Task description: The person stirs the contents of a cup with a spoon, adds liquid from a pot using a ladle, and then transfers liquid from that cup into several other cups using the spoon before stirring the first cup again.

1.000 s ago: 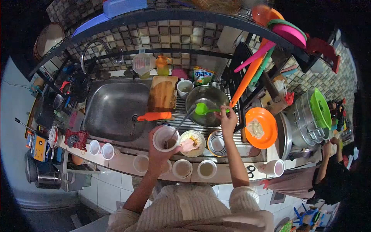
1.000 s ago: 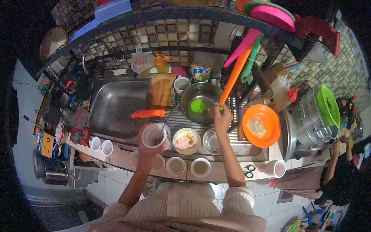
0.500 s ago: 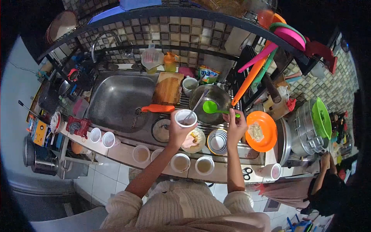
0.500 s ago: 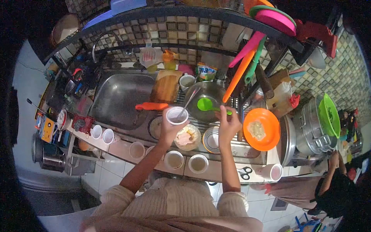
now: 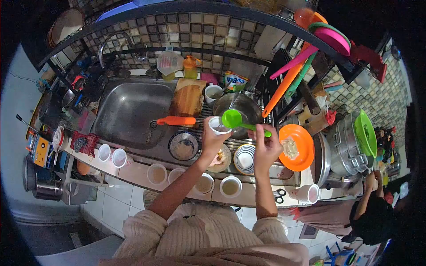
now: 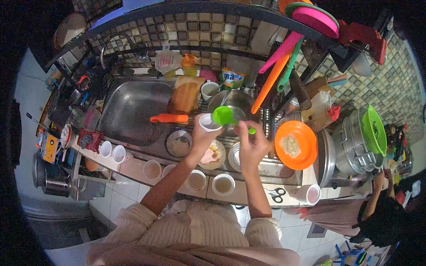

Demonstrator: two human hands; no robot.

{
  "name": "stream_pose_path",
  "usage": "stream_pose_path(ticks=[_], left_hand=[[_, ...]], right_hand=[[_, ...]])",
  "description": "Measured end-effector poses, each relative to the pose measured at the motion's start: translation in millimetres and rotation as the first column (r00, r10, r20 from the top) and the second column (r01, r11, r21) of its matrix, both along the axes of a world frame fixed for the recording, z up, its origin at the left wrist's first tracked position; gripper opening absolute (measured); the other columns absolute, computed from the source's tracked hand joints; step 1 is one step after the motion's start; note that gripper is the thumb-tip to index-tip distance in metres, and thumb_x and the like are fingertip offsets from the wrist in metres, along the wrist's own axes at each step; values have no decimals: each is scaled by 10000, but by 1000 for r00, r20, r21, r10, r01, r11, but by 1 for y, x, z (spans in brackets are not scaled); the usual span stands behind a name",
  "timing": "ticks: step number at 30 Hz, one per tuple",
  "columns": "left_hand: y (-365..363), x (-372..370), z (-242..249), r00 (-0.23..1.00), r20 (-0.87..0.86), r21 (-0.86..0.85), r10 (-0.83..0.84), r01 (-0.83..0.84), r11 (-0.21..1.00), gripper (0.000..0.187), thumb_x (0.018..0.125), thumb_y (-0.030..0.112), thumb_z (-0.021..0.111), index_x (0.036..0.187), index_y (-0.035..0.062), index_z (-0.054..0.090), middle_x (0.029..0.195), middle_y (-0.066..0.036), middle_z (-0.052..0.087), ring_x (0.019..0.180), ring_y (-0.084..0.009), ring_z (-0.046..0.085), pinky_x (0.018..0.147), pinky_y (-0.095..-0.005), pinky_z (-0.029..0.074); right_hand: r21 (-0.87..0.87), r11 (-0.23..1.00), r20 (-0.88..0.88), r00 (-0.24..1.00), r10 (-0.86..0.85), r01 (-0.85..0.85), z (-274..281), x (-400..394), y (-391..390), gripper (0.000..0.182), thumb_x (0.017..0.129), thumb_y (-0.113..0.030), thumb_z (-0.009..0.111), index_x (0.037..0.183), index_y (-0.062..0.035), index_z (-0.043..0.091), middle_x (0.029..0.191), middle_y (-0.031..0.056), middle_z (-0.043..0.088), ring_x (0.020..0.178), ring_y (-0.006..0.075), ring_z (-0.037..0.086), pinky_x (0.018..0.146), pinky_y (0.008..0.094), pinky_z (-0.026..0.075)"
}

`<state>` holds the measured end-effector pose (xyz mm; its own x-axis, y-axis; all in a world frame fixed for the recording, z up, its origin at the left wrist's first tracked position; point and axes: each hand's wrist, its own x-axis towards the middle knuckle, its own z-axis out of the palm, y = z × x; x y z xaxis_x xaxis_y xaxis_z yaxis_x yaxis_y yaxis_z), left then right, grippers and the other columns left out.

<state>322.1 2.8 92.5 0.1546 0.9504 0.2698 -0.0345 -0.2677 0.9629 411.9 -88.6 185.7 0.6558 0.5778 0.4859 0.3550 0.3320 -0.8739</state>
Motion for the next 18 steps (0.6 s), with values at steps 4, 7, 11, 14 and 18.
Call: stream_pose_path(ticks=[4,7,11,14,18], left_hand=[[6,5,0,1000,0,19,-14,14,1000,688,556,118,807,1078,43,366,968,-90,542,887,-168,543,762,-291,447],[8,4,3,997,34,-57,-68,70,996,698,548,148,818,1075,45,372,973,-90,541,883,-169,544,764,-290,445],[12,2,-1,998,10,-32,-70,70,997,682,551,134,813,1069,48,377,964,-85,541,870,-167,545,762,-286,443],[17,-4,-2,997,-1,57,-80,80,995,657,558,108,803,1059,47,382,944,-78,538,855,-159,543,759,-280,442],[23,-8,6,994,74,52,-78,75,996,641,565,94,794,1055,41,384,958,-82,531,874,-153,535,770,-276,438]], right_hand=[[-12,999,526,850,-25,37,-6,-1,-7,38,776,35,556,805,47,578,756,135,627,675,184,631,616,277,498],[81,997,668,743,-44,-13,-13,0,-9,56,714,12,618,757,18,583,793,118,626,728,214,626,621,277,489],[199,980,654,748,-112,-28,-20,10,-16,57,710,46,584,762,26,571,797,148,621,760,256,622,648,307,503],[228,971,561,806,-190,70,-25,20,-18,43,765,31,524,795,38,555,803,169,610,768,275,608,686,338,498],[117,977,556,803,-213,178,-43,38,1,48,787,1,536,820,31,553,812,155,605,742,268,604,667,329,485]])
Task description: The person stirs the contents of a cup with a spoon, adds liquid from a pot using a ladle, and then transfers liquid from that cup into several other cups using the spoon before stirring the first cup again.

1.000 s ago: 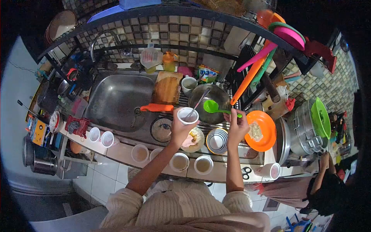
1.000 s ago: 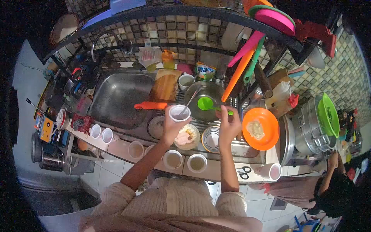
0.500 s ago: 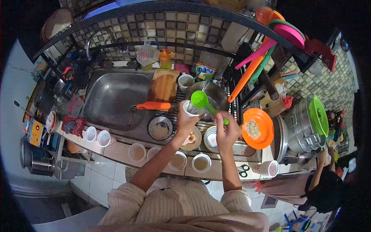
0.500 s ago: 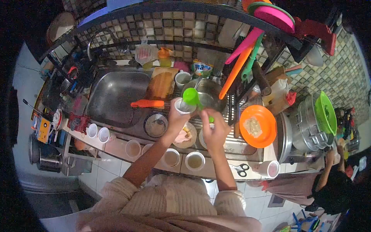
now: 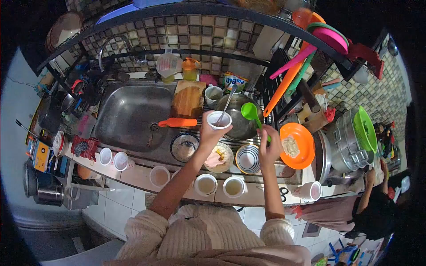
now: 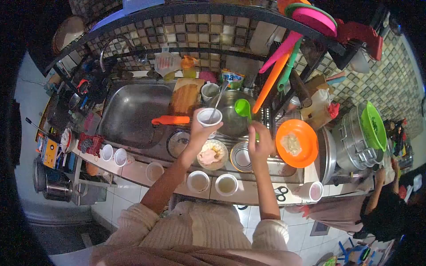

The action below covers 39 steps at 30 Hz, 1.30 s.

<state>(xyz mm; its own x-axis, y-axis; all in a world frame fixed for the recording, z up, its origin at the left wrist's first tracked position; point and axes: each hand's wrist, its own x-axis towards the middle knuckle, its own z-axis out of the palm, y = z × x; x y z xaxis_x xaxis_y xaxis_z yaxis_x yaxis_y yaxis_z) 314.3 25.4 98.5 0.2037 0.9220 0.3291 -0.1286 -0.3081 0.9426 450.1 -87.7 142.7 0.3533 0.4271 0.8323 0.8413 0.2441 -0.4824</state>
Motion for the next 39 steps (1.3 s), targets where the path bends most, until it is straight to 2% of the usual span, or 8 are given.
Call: stream_pose_path(ticks=[5,14,22,27,28,31,34,39], left_hand=[[3,-4,4,1000,-28,20,-1,2,1000,622,582,87,782,1055,38,381,963,-82,529,880,-149,534,770,-274,439],[3,-11,0,994,-93,-3,-57,57,998,604,576,93,780,1032,29,389,917,-86,551,842,-161,552,747,-290,448],[5,-9,-20,984,-163,-78,-67,55,995,625,547,103,786,1025,35,389,909,-97,554,838,-179,557,736,-305,450],[7,-2,-32,975,-217,21,-45,51,998,611,581,54,765,1036,53,357,908,-72,524,770,-127,534,582,-253,467],[7,0,-30,975,-176,-150,-136,110,983,615,584,51,761,1037,58,346,918,-74,520,768,-130,535,585,-253,464],[6,4,-23,970,-156,-200,-185,152,968,646,546,122,785,1031,32,368,920,-94,543,848,-179,548,741,-299,447],[6,7,-16,969,-105,-199,-224,201,959,646,544,117,792,1030,36,374,909,-83,542,825,-168,544,710,-300,456],[6,5,-5,949,-16,-309,-316,296,904,639,542,115,801,1027,48,391,877,-71,546,768,-154,546,640,-287,467]], right_hand=[[-302,953,4,1000,-26,26,-36,10,19,104,827,-79,538,800,19,561,739,131,604,645,231,604,562,284,472],[-126,979,-700,713,27,-161,-40,12,21,249,876,-213,516,784,19,514,645,63,561,593,144,609,551,247,516],[37,984,-771,621,139,-174,-4,6,13,228,860,-183,543,788,33,525,638,63,560,595,149,618,515,232,498],[85,984,-688,705,170,-155,19,-5,12,199,854,-156,550,779,28,536,684,54,567,594,148,608,504,227,494],[88,984,-687,706,173,-155,22,-8,13,199,854,-156,550,779,28,536,684,54,567,594,148,608,504,227,494],[54,977,-611,767,195,-205,27,-19,13,187,857,-139,540,791,35,521,680,69,567,617,144,609,569,243,517],[-170,984,-89,995,33,-48,34,-33,7,59,796,-20,564,774,35,565,763,118,604,702,199,621,642,287,492],[-107,985,100,984,145,-134,25,-38,0,96,723,-28,638,800,-2,588,897,131,600,751,245,605,639,305,486]])
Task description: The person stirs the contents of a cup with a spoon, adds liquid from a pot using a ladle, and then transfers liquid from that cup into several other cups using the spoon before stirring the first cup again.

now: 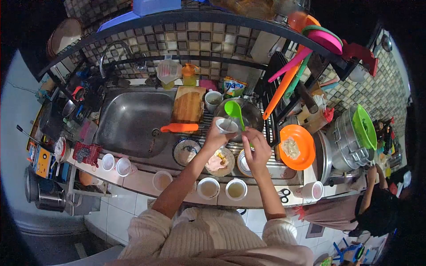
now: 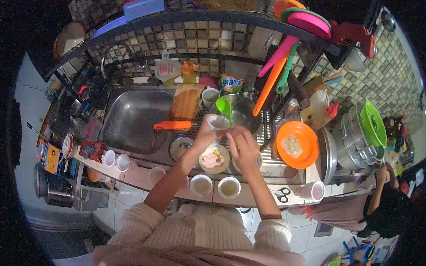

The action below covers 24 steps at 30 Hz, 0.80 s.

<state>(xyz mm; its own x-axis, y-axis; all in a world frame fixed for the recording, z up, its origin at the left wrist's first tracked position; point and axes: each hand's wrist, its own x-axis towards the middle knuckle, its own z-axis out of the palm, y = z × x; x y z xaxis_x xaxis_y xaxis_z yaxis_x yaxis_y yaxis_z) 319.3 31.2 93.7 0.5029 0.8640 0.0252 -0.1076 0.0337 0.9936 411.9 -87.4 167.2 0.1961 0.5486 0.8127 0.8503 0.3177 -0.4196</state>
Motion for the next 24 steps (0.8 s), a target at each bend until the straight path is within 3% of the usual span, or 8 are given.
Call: stream_pose_path(ticks=[3,5,8,10,16,20,22,24], left_hand=[[4,1,4,998,-60,-51,-6,3,999,620,545,125,804,1013,58,403,853,-61,547,723,-136,541,572,-267,460],[13,6,-11,995,40,240,94,-101,966,629,549,118,801,1021,60,390,856,-62,543,718,-133,535,568,-266,457],[14,4,9,994,32,273,103,-108,956,647,552,106,794,1042,61,375,875,-65,543,734,-137,538,584,-270,460],[20,5,12,996,-18,178,91,-86,980,665,556,94,788,1067,61,363,905,-69,541,785,-144,542,640,-272,464],[24,4,28,992,61,294,114,-127,947,674,563,87,787,1089,55,366,985,-70,523,925,-162,516,805,-287,422],[22,1,30,986,80,350,146,-165,922,696,559,123,801,1102,54,370,1005,-69,518,957,-166,506,839,-289,402],[25,-1,22,988,65,346,139,-152,926,680,572,121,795,1108,61,382,1019,-61,517,963,-157,502,833,-281,403],[29,-2,17,990,53,345,130,-140,928,663,584,120,788,1115,68,393,1032,-53,517,970,-148,498,827,-272,403]], right_hand=[[75,996,24,998,-55,53,1,5,-5,108,714,12,627,814,4,586,877,137,605,779,247,608,653,302,491],[126,990,-37,997,-62,66,-7,14,-6,106,715,19,621,814,8,585,866,140,607,781,249,608,660,302,488],[183,978,-91,992,-85,100,-12,27,-7,100,721,33,607,816,18,580,831,141,610,774,256,605,666,306,480],[127,977,-149,977,-151,171,-25,32,-4,95,726,33,605,817,21,578,833,141,607,759,251,604,652,307,477],[-126,960,-8,968,-252,249,-59,38,14,95,794,-102,587,787,-12,555,734,126,560,648,297,559,545,344,450],[-238,952,-245,937,-249,191,-69,41,19,131,808,-138,587,792,-10,564,687,123,576,569,235,590,512,307,455],[-242,965,-588,776,-229,101,-62,39,18,171,828,-160,573,790,6,559,656,123,599,543,166,611,501,266,459],[-190,976,-667,717,-205,103,-56,40,19,212,851,-182,551,785,20,550,618,104,605,555,133,617,484,233,453]])
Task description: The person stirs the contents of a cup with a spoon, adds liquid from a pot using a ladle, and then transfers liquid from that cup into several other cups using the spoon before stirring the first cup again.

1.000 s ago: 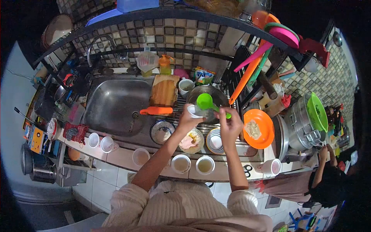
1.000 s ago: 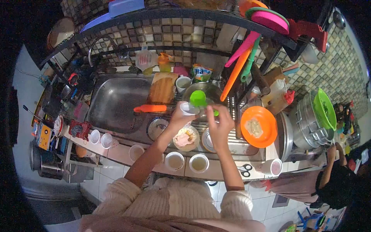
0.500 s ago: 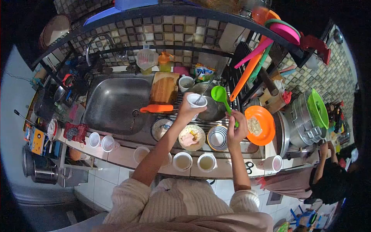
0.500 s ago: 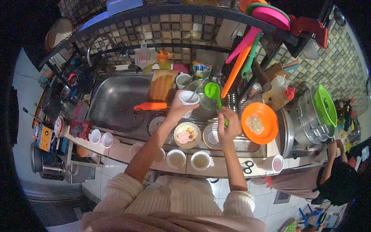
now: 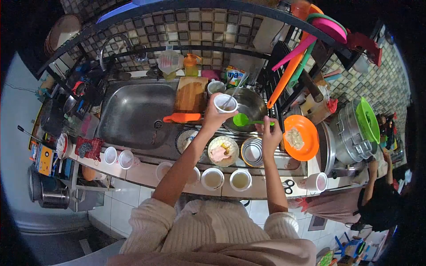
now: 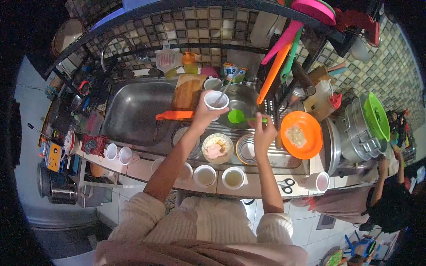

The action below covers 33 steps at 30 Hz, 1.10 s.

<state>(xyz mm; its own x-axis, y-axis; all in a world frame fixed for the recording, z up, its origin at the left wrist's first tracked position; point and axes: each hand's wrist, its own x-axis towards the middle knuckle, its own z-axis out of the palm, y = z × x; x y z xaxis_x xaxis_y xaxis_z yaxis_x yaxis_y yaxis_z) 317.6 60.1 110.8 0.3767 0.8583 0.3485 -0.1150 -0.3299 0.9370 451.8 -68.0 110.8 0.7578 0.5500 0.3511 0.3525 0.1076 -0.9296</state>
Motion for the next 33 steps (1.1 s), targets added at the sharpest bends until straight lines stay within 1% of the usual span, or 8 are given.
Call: stream_pose_path(ticks=[2,13,20,24,26,30,32,33], left_hand=[[1,-1,-5,999,-13,-85,-32,31,996,709,565,168,802,1115,46,372,1006,-90,538,938,-170,525,829,-296,410],[-9,5,-3,986,-131,-58,107,-116,992,648,525,204,802,1038,44,439,926,-106,603,852,-216,591,745,-329,460],[-7,19,-21,972,-203,45,116,-109,993,640,501,197,795,1007,34,438,929,-142,592,871,-274,584,743,-356,457],[-16,24,-7,953,-279,-42,122,-139,989,634,502,208,805,1003,40,453,932,-134,588,881,-274,578,751,-355,450],[-10,32,-21,969,-224,-15,107,-114,993,658,495,220,817,1017,45,457,939,-127,586,884,-274,575,750,-356,448],[-5,37,-32,979,-179,68,102,-91,994,670,478,223,827,1016,55,465,939,-124,581,891,-268,566,752,-348,447],[1,41,-35,992,-58,38,110,-107,993,654,487,211,824,1011,52,466,923,-116,583,877,-246,571,754,-337,448],[-3,34,-22,984,-138,32,115,-112,993,642,503,200,817,1014,41,462,922,-112,587,867,-226,577,760,-326,448]], right_hand=[[159,986,-199,976,86,-54,0,4,-3,230,861,-192,541,784,25,546,622,88,599,570,149,621,471,216,447],[75,994,135,986,-94,84,61,-10,-25,193,865,-140,530,792,39,535,648,97,599,577,136,614,529,220,490],[244,968,52,996,-67,52,83,-33,-19,153,821,-108,587,798,42,566,619,74,603,599,121,627,483,200,451],[208,977,181,979,-89,50,82,-35,-12,109,807,-89,593,807,19,575,696,99,618,585,153,621,511,231,459],[185,983,489,866,-109,19,81,-36,-12,67,790,-54,590,813,8,582,767,113,619,667,194,620,568,262,468],[192,979,696,712,-88,-67,81,-33,-25,94,741,-3,606,835,-5,599,853,127,613,771,234,608,647,299,482],[235,968,711,694,-111,-86,73,-25,-31,125,722,19,610,843,-7,604,868,134,612,770,245,609,659,308,486],[263,963,719,679,-150,-66,67,-21,-35,127,718,25,609,841,-8,606,873,137,612,773,250,609,658,309,486]])
